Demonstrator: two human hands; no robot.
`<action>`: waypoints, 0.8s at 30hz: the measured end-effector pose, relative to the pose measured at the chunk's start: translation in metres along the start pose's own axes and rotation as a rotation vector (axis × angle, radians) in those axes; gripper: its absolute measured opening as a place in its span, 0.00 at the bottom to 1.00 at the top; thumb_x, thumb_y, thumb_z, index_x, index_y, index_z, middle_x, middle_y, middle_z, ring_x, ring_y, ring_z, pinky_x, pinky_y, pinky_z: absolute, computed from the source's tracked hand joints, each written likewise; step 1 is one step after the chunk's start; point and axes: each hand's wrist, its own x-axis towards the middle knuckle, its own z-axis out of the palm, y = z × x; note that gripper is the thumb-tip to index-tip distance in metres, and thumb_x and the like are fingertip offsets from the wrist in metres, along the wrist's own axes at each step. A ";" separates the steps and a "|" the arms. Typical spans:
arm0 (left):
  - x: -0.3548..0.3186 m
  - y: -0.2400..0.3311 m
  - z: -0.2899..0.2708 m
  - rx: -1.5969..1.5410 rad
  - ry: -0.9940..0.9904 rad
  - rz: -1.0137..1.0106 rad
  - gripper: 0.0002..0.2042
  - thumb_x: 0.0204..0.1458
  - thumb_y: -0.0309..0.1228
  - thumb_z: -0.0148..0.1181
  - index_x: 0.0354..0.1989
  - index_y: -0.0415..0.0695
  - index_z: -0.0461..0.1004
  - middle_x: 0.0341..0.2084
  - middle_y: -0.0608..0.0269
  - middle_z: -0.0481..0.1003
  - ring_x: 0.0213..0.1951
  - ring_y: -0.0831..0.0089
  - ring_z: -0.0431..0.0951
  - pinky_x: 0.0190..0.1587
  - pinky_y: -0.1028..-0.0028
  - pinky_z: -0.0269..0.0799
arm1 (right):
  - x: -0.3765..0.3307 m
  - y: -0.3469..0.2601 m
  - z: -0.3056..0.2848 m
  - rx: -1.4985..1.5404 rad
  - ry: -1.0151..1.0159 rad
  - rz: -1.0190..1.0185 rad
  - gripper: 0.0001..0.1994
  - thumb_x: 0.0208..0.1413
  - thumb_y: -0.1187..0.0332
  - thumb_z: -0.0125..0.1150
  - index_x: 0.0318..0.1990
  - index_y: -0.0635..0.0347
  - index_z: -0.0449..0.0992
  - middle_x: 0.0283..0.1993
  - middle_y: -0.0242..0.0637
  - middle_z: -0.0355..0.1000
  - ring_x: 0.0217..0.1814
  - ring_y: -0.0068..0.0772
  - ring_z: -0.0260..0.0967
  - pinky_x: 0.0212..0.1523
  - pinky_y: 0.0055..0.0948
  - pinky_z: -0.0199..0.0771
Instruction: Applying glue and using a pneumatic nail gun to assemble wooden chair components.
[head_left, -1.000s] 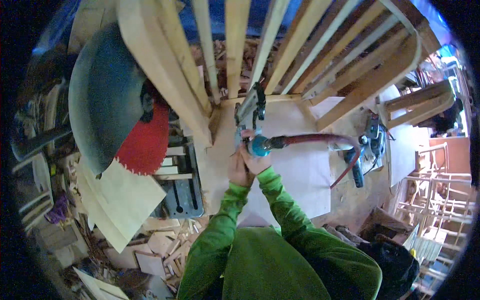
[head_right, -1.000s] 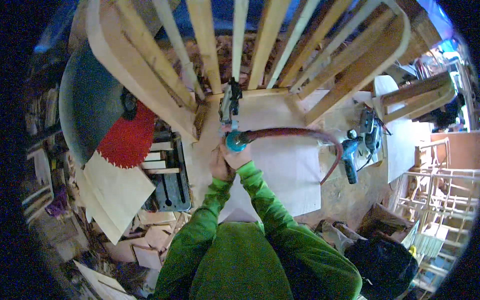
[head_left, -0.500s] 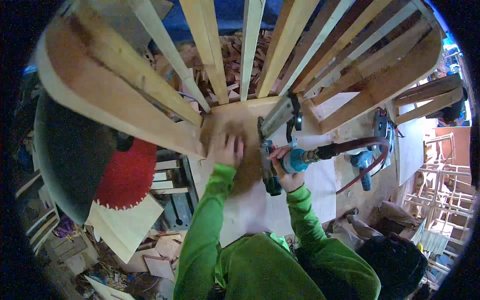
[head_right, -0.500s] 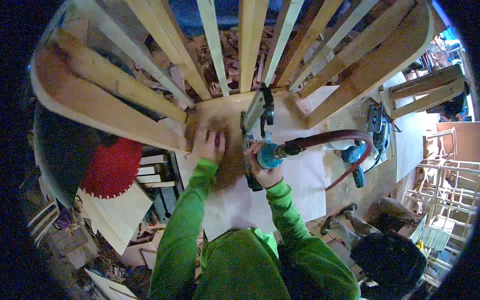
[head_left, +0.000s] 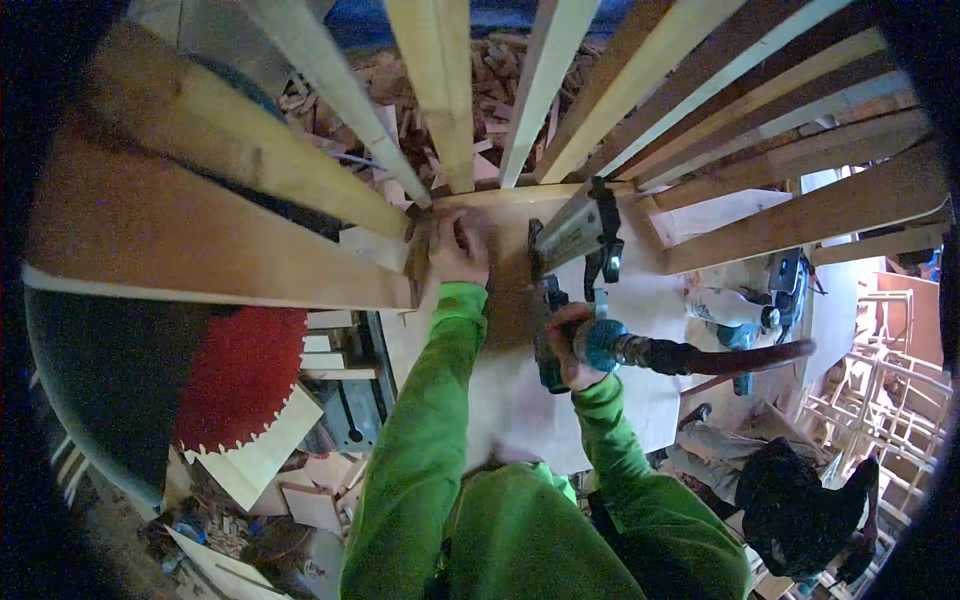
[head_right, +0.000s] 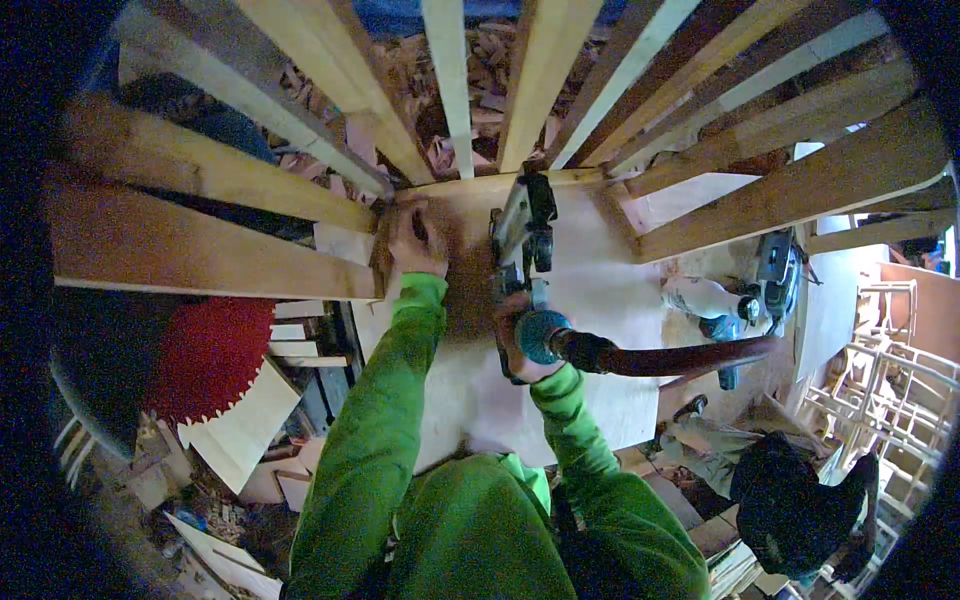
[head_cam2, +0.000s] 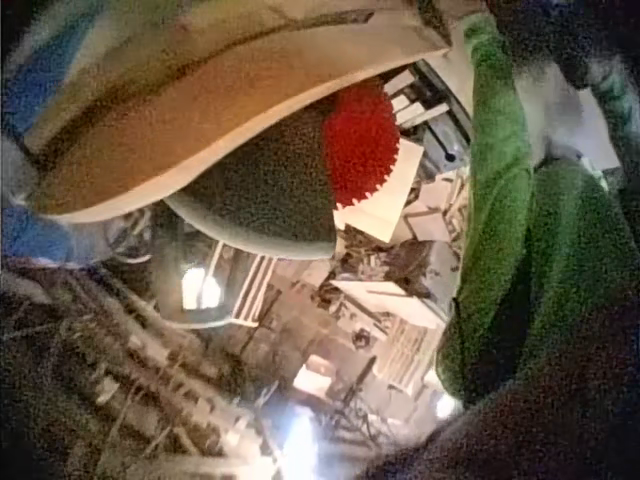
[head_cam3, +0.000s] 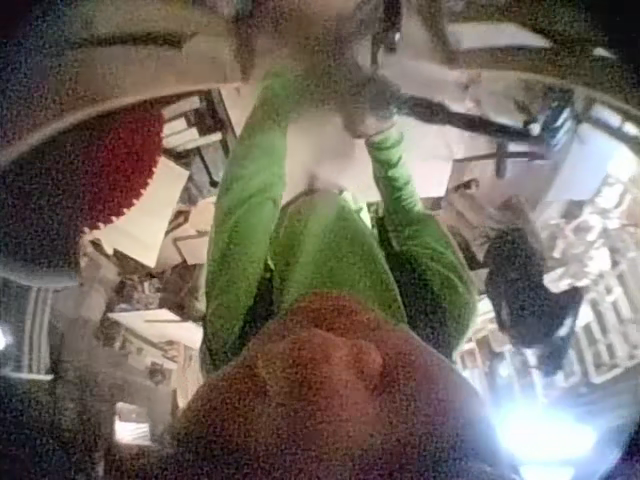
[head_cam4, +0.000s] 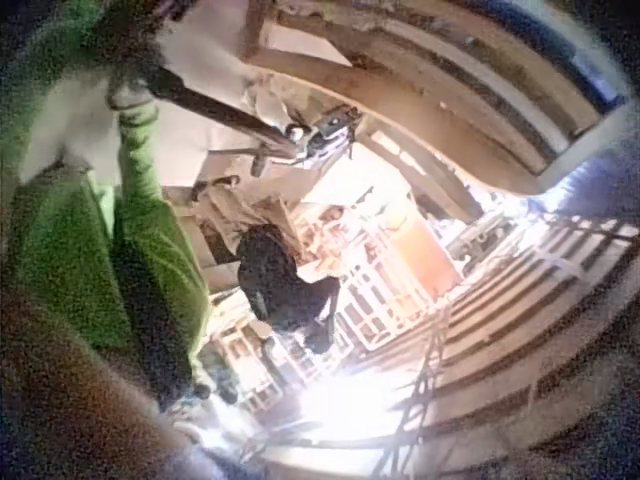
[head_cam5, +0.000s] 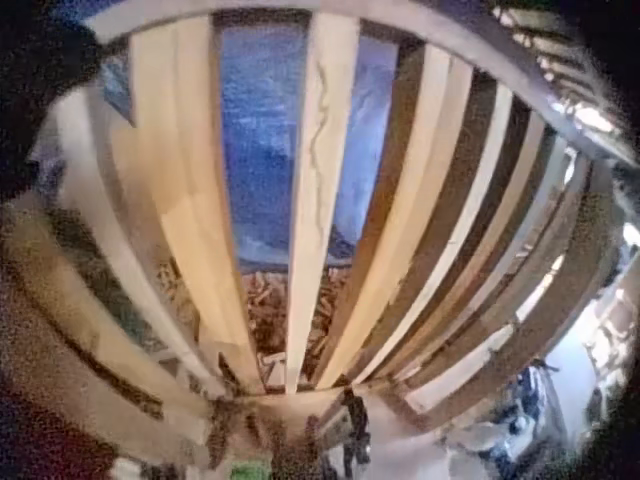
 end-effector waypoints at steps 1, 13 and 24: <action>0.000 -0.004 0.000 -0.129 0.007 -0.129 0.10 0.47 0.27 0.51 0.39 0.42 0.70 0.38 0.49 0.72 0.38 0.50 0.73 0.39 0.62 0.71 | 0.007 -0.009 0.007 0.066 -0.043 -0.035 0.07 0.46 0.76 0.53 0.34 0.61 0.66 0.33 0.36 0.64 0.34 0.27 0.63 0.37 0.23 0.63; 0.003 0.003 -0.003 -0.108 0.062 -0.199 0.08 0.47 0.30 0.51 0.33 0.41 0.73 0.29 0.50 0.74 0.32 0.54 0.76 0.37 0.64 0.71 | 0.031 0.000 0.027 -0.216 -0.099 -0.378 0.07 0.43 0.83 0.52 0.31 0.63 0.70 0.33 0.36 0.66 0.37 0.32 0.64 0.41 0.28 0.64; 0.004 0.004 -0.003 -0.057 0.058 -0.158 0.06 0.44 0.29 0.52 0.30 0.43 0.72 0.25 0.51 0.73 0.28 0.53 0.74 0.31 0.62 0.71 | 0.040 -0.009 0.020 -0.088 -0.253 -0.286 0.12 0.39 0.85 0.51 0.33 0.60 0.69 0.33 0.35 0.66 0.37 0.31 0.63 0.43 0.30 0.63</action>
